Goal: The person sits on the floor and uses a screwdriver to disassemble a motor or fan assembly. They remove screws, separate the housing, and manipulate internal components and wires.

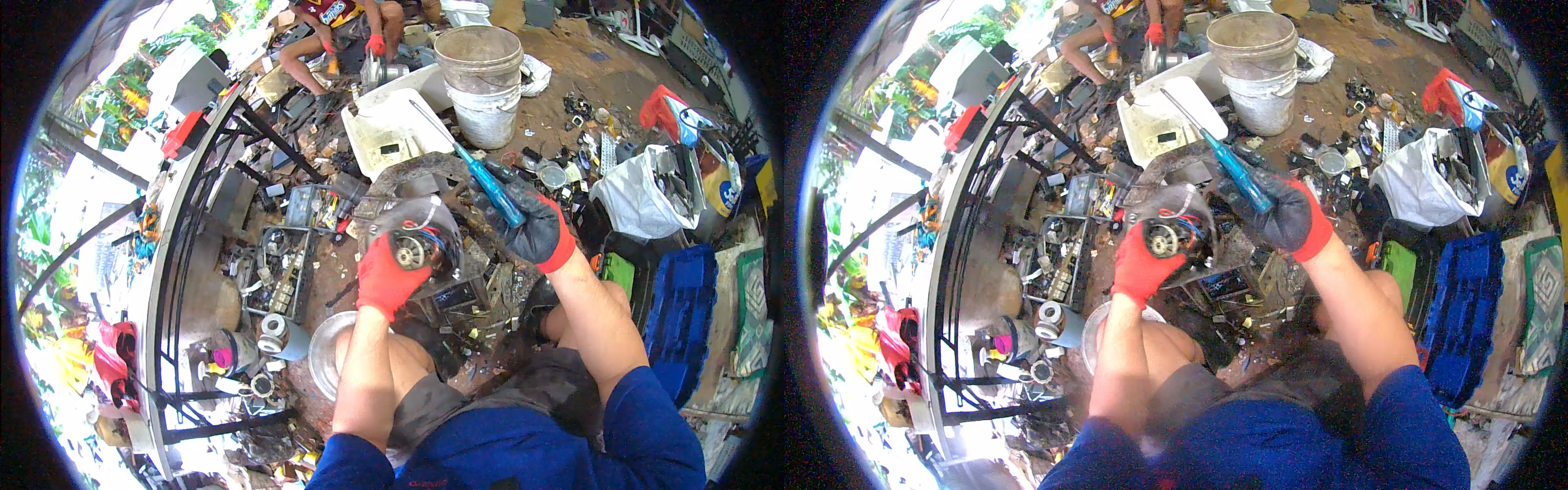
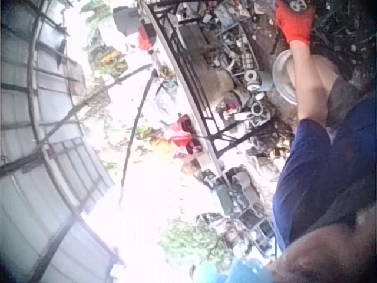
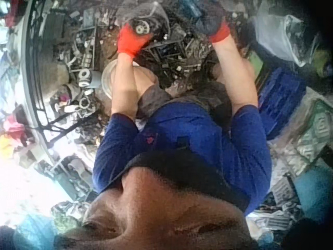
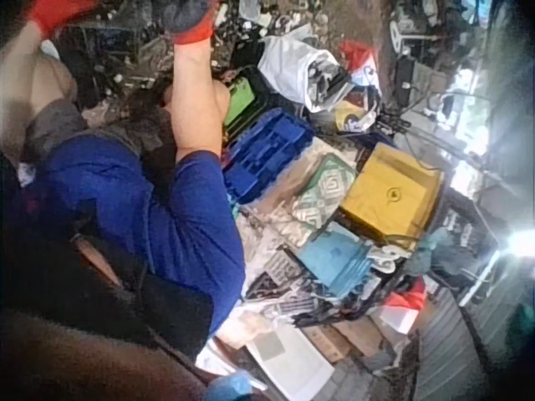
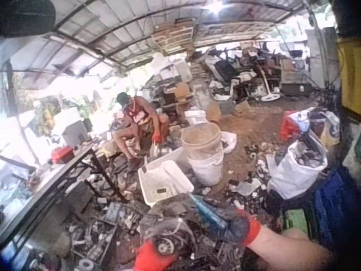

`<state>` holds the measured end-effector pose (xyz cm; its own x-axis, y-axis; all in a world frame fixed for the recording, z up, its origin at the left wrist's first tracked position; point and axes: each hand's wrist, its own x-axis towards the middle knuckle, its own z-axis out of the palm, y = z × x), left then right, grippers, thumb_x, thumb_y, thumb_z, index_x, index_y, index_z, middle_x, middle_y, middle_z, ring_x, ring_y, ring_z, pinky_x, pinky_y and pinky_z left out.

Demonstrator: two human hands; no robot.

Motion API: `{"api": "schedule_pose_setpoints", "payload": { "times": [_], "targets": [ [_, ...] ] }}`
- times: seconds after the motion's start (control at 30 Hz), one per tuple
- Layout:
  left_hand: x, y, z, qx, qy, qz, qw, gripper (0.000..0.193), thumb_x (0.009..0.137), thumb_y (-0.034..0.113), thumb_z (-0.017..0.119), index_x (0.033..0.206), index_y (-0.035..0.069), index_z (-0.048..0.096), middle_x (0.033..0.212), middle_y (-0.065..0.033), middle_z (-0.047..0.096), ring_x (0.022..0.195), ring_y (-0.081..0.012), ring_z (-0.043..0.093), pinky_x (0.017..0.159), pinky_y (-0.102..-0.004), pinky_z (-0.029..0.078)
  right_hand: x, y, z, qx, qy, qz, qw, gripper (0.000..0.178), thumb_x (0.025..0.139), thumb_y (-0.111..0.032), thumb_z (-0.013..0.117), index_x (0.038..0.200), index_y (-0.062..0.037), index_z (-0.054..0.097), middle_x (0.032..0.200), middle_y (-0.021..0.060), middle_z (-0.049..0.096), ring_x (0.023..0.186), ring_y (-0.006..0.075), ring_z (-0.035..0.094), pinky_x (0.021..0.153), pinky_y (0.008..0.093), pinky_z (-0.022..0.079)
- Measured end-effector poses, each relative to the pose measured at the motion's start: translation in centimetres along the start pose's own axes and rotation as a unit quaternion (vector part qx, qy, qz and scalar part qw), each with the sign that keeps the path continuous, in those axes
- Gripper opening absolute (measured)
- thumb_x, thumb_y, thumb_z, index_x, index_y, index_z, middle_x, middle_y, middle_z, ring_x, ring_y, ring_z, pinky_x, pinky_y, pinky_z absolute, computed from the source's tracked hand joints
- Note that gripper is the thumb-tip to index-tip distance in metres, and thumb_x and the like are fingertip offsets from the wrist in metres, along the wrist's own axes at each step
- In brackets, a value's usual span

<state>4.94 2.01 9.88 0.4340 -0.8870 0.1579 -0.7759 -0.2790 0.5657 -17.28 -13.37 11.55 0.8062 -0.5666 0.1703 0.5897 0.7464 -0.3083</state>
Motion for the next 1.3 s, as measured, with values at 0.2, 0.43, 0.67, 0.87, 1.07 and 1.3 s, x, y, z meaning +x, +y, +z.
{"api": "schedule_pose_setpoints", "payload": {
  "times": [0.2,0.43,0.67,0.87,1.07,1.3],
  "targets": [
    [0.5,1.2,1.1,0.097,-0.073,0.007,0.993,0.079,0.063,0.045,0.078,0.124,0.001,0.054,0.12,-0.0202,0.059,0.114,-0.037,0.057,0.101,-0.05,0.039,-0.6,0.6,0.8,-0.188,0.069,-0.022,0.98,0.052,0.092,-0.011,0.058,0.141,-0.0042,0.045,0.115,0.0125,0.063,0.099,0.0226,0.065,0.081,0.0326,0.056],
    [1.4,1.0,1.4,0.114,-0.062,0.03,0.991,0.076,0.063,0.043,0.079,0.122,0.003,0.054,0.116,-0.0208,0.061,0.112,-0.0375,0.058,0.097,-0.0494,0.041,-0.1,-0.1,0.3,-0.237,0.124,-0.008,0.963,0.046,0.086,-0.011,0.064,0.131,-0.0061,0.055,0.087,0.0037,0.065,0.066,0.0137,0.062,0.054,0.026,0.05],
    [1.3,1.8,1.3,0.15,-0.058,0.043,0.986,0.08,0.064,0.048,0.079,0.125,0.003,0.052,0.12,-0.0206,0.06,0.118,-0.0369,0.055,0.108,-0.0585,0.028,-0.1,-0.3,0.0,-0.313,0.113,0.007,0.943,0.043,0.088,-0.012,0.064,0.128,-0.0036,0.055,0.079,0.0006,0.06,0.062,0.0113,0.058,0.054,0.0251,0.046],
    [1.4,1.3,1.7,0.149,-0.05,0.061,0.986,0.083,0.064,0.051,0.078,0.127,0.003,0.051,0.12,-0.0187,0.06,0.118,-0.0355,0.055,0.109,-0.0601,0.025,-0.4,0.6,0.8,-0.341,0.167,0.008,0.925,0.025,0.092,-0.016,0.065,0.114,-0.0061,0.061,0.069,-0.0005,0.057,0.055,0.0111,0.056,0.047,0.0255,0.043],
    [1.3,1.1,1.4,0.158,-0.07,0.048,0.984,0.081,0.067,0.05,0.076,0.129,0.004,0.052,0.121,-0.0192,0.059,0.12,-0.0361,0.054,0.111,-0.0587,0.024,-0.3,1.1,0.4,-0.37,0.181,-0.023,0.911,0.018,0.092,-0.022,0.067,0.103,-0.0078,0.065,0.07,-0.0017,0.059,0.053,0.009,0.052,0.047,0.0247,0.041],
    [1.1,1.9,0.6,0.133,-0.067,0.049,0.988,0.08,0.066,0.049,0.076,0.13,0.007,0.053,0.12,-0.019,0.059,0.116,-0.0362,0.056,0.11,-0.0579,0.026,-0.2,1.1,0.2,-0.374,0.19,-0.033,0.907,0.021,0.091,-0.021,0.068,0.105,-0.0066,0.065,0.078,0.0005,0.064,0.055,0.0094,0.055,0.049,0.0256,0.043]
  ]
}}
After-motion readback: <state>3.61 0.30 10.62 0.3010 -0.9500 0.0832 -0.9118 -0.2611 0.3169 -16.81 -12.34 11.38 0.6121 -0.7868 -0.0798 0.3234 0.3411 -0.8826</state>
